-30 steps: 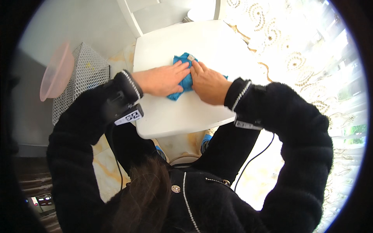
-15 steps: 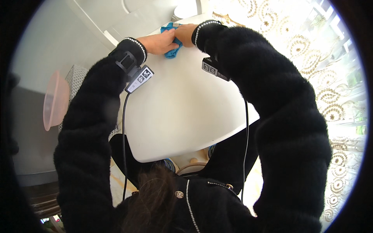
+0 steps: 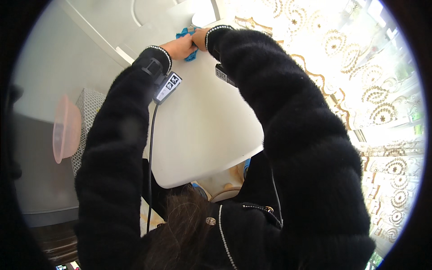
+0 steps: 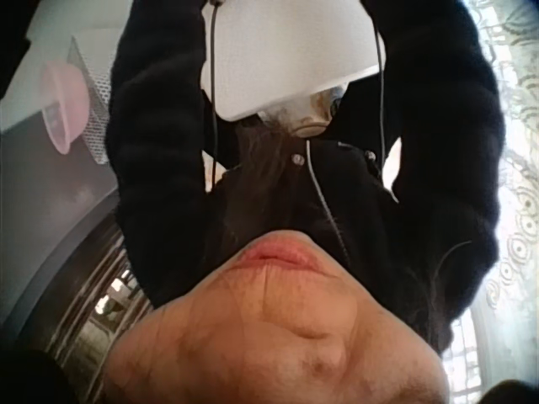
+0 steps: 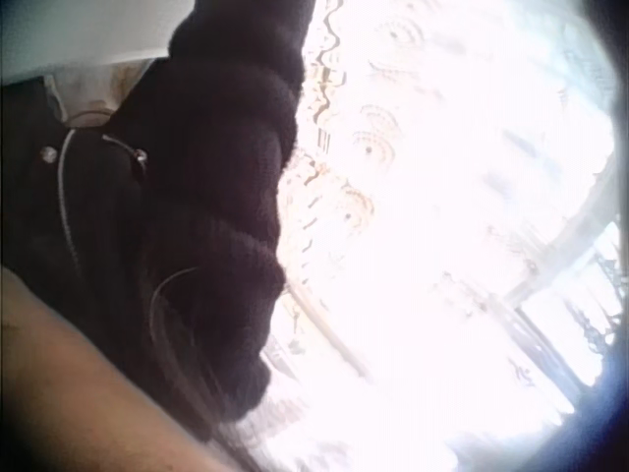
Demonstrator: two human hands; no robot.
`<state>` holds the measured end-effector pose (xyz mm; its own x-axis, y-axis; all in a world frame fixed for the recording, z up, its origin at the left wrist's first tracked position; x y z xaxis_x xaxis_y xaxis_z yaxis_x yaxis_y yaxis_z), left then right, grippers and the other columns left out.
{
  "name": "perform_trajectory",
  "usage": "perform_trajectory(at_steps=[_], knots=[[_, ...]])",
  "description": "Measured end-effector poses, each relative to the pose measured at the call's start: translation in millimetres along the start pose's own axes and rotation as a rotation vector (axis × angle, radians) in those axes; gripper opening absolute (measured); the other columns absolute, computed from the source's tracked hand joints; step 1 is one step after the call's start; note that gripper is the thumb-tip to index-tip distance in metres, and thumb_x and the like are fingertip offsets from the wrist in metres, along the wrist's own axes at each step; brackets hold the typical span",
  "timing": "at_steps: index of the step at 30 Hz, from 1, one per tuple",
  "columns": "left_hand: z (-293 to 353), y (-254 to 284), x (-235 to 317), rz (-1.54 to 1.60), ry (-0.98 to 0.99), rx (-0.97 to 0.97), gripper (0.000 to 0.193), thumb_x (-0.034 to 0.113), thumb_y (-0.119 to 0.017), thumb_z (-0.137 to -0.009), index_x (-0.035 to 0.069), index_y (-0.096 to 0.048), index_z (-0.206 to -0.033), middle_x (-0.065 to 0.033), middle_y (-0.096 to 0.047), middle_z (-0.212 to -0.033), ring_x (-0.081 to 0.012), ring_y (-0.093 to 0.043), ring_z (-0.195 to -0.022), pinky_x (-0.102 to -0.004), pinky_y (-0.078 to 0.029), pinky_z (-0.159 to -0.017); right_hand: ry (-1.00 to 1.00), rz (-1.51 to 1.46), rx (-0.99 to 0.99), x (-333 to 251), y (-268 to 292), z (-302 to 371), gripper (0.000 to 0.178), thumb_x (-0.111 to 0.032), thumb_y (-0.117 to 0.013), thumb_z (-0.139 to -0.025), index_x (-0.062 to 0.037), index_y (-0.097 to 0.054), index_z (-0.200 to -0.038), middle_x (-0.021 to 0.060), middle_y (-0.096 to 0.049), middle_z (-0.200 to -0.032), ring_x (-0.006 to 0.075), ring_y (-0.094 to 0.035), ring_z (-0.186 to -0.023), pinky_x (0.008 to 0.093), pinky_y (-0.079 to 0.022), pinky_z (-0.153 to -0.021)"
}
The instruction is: The person wipes a white plastic chair with a blue cloth, moving around the room to clean different surfaces. They also briefly lift a small round mat and wipe the chair seat and backrest.
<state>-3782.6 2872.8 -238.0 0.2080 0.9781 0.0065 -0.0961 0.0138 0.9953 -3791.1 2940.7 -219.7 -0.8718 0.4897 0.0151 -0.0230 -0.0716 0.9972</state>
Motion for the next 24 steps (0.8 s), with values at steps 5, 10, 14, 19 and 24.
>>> perform_trajectory(at_steps=[5,10,14,19,24], knots=[[26,-7,21,-0.022,-0.018,-0.036,0.035,0.022,-0.047,-0.094,0.001,-0.049,-0.122,-0.0261,-0.053,-0.118,-0.0433,-0.054,-0.106,-0.0466,-0.045,-0.091,0.000,-0.039,-0.058,-20,1,38,0.045,0.000,-0.053,-0.081,0.0009,-0.052,-0.126,0.0257,-0.039,-0.144,0.0337,-0.045,-0.130,0.0372,-0.041,-0.104],[72,-9,68,-0.034,-0.080,-0.057,0.037,0.020,-0.047,-0.092,0.002,-0.046,-0.124,-0.0268,-0.050,-0.118,-0.0442,-0.051,-0.107,-0.0486,-0.043,-0.094,0.045,0.007,0.030,-48,1,94,0.035,-0.001,-0.054,-0.079,0.0072,-0.055,-0.113,0.0275,-0.050,-0.129,0.0327,-0.055,-0.115,0.0345,-0.049,-0.093],[131,1,132,0.024,-0.281,0.054,0.048,0.016,-0.055,-0.086,-0.006,-0.041,-0.127,-0.0273,-0.047,-0.119,-0.0449,-0.049,-0.108,-0.0469,-0.044,-0.094,0.047,0.114,0.100,-71,-11,164,0.035,0.000,-0.056,-0.075,0.0130,-0.055,-0.107,0.0285,-0.051,-0.125,0.0321,-0.055,-0.114,0.0292,-0.050,-0.089],[173,6,203,0.065,-0.442,-0.006,0.055,0.013,-0.061,-0.083,-0.013,-0.038,-0.126,-0.0283,-0.045,-0.121,-0.0442,-0.045,-0.113,-0.0457,-0.043,-0.096,0.045,0.179,0.193,-90,-13,258,0.046,0.001,-0.056,-0.076,0.0167,-0.048,-0.119,0.0304,-0.045,-0.132,0.0339,-0.048,-0.123,0.0294,-0.047,-0.095],[167,13,243,0.058,-0.545,-0.035,0.052,0.014,-0.060,-0.085,-0.014,-0.040,-0.124,-0.0324,-0.045,-0.126,-0.0462,-0.044,-0.118,-0.0452,-0.041,-0.100,-0.019,0.192,0.134,-78,-11,301,0.047,0.001,-0.053,-0.081,0.0184,-0.044,-0.123,0.0320,-0.041,-0.136,0.0378,-0.042,-0.130,0.0328,-0.041,-0.104]])
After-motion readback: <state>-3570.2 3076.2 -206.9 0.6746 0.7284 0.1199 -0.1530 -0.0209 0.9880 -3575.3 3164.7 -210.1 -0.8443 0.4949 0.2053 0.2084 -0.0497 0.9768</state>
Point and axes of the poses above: each hand's wrist, its own z-axis away from the middle knuckle, its own y-axis out of the back of the hand, x = y × z, the point moved 7 cm from there along -z, towards the middle knuckle
